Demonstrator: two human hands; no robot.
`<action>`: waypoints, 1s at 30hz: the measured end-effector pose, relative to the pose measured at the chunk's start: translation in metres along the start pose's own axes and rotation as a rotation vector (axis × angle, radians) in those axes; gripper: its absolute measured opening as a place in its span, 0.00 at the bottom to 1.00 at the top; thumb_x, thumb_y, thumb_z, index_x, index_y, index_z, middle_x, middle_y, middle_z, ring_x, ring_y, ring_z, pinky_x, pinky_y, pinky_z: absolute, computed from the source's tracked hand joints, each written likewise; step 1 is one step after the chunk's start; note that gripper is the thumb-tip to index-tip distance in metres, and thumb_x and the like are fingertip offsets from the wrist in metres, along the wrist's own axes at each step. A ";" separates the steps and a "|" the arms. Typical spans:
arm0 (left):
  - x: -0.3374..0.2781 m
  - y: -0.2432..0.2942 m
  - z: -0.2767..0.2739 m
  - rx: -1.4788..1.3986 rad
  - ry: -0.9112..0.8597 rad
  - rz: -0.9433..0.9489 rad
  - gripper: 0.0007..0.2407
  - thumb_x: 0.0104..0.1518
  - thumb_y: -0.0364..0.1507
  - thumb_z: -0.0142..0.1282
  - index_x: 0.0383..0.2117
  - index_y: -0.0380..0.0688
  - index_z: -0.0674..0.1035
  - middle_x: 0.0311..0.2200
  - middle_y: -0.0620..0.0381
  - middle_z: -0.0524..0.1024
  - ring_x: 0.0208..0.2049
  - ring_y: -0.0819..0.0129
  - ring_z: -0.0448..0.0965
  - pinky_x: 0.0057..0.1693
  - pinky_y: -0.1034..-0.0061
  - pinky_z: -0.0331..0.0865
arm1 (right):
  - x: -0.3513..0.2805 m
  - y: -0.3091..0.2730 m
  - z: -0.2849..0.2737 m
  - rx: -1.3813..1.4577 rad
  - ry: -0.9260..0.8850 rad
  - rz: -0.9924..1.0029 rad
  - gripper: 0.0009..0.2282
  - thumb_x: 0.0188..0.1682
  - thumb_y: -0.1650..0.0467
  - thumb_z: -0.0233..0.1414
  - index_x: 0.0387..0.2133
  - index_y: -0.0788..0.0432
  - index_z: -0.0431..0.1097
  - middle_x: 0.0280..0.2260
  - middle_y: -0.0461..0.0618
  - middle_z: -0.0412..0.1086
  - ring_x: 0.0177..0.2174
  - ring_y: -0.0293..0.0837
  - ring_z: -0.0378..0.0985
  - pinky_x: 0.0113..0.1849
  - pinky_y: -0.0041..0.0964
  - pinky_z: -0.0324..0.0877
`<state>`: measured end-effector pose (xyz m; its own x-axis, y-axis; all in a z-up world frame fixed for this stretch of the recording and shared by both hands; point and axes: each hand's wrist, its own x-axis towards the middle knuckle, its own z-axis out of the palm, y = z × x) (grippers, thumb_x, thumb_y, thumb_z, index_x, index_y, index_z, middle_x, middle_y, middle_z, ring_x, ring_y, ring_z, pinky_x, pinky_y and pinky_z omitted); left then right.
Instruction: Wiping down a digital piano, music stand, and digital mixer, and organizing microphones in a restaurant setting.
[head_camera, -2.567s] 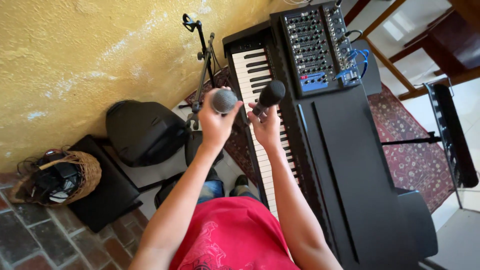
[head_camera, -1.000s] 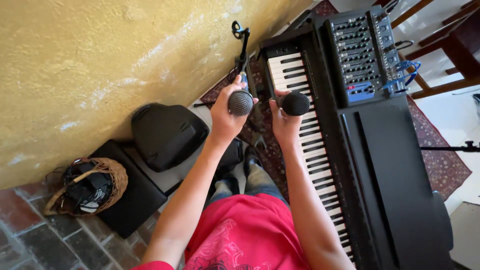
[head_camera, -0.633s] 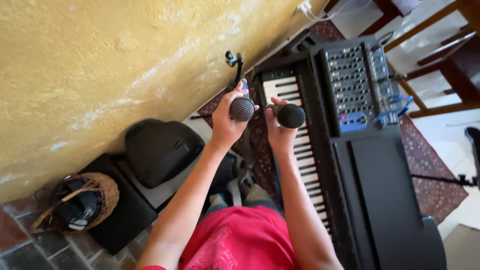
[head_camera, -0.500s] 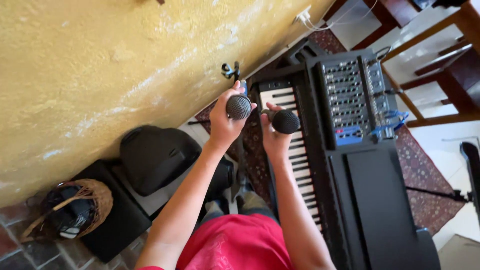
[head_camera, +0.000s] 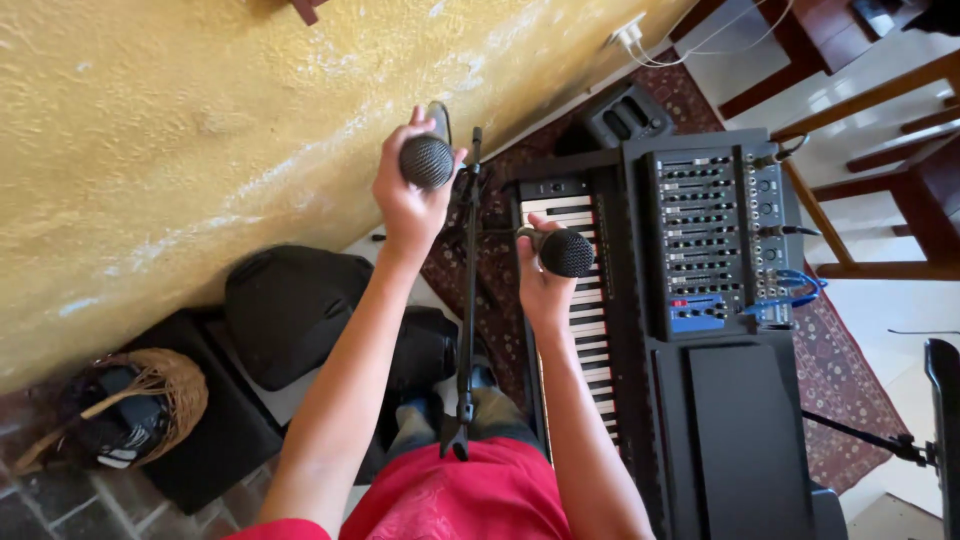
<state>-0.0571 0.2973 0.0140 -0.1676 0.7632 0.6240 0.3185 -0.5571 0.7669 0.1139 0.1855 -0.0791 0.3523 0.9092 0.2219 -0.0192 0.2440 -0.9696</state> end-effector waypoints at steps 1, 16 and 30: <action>-0.004 -0.001 -0.006 0.006 0.002 -0.002 0.19 0.56 0.22 0.72 0.49 0.37 0.73 0.51 0.44 0.78 0.64 0.53 0.74 0.66 0.65 0.72 | 0.000 0.002 0.000 0.003 -0.005 0.003 0.14 0.56 0.78 0.54 0.53 0.61 0.63 0.54 0.53 0.70 0.51 0.41 0.73 0.55 0.36 0.68; -0.083 0.015 -0.106 0.175 0.009 -0.077 0.19 0.53 0.20 0.73 0.48 0.36 0.75 0.47 0.44 0.79 0.49 0.57 0.82 0.58 0.68 0.75 | -0.032 -0.009 0.008 -0.101 -0.017 0.051 0.13 0.56 0.80 0.55 0.53 0.63 0.66 0.53 0.52 0.71 0.51 0.40 0.72 0.57 0.36 0.65; -0.181 0.031 -0.152 0.048 -0.018 -0.380 0.22 0.49 0.23 0.76 0.46 0.35 0.74 0.42 0.49 0.82 0.41 0.68 0.82 0.52 0.74 0.76 | -0.128 -0.012 -0.007 -0.158 0.118 0.033 0.14 0.54 0.79 0.56 0.51 0.61 0.64 0.52 0.53 0.72 0.53 0.43 0.73 0.57 0.38 0.66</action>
<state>-0.1588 0.0922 -0.0524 -0.2658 0.9184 0.2932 0.2800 -0.2175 0.9350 0.0753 0.0637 -0.0966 0.4613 0.8677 0.1852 0.1114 0.1504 -0.9823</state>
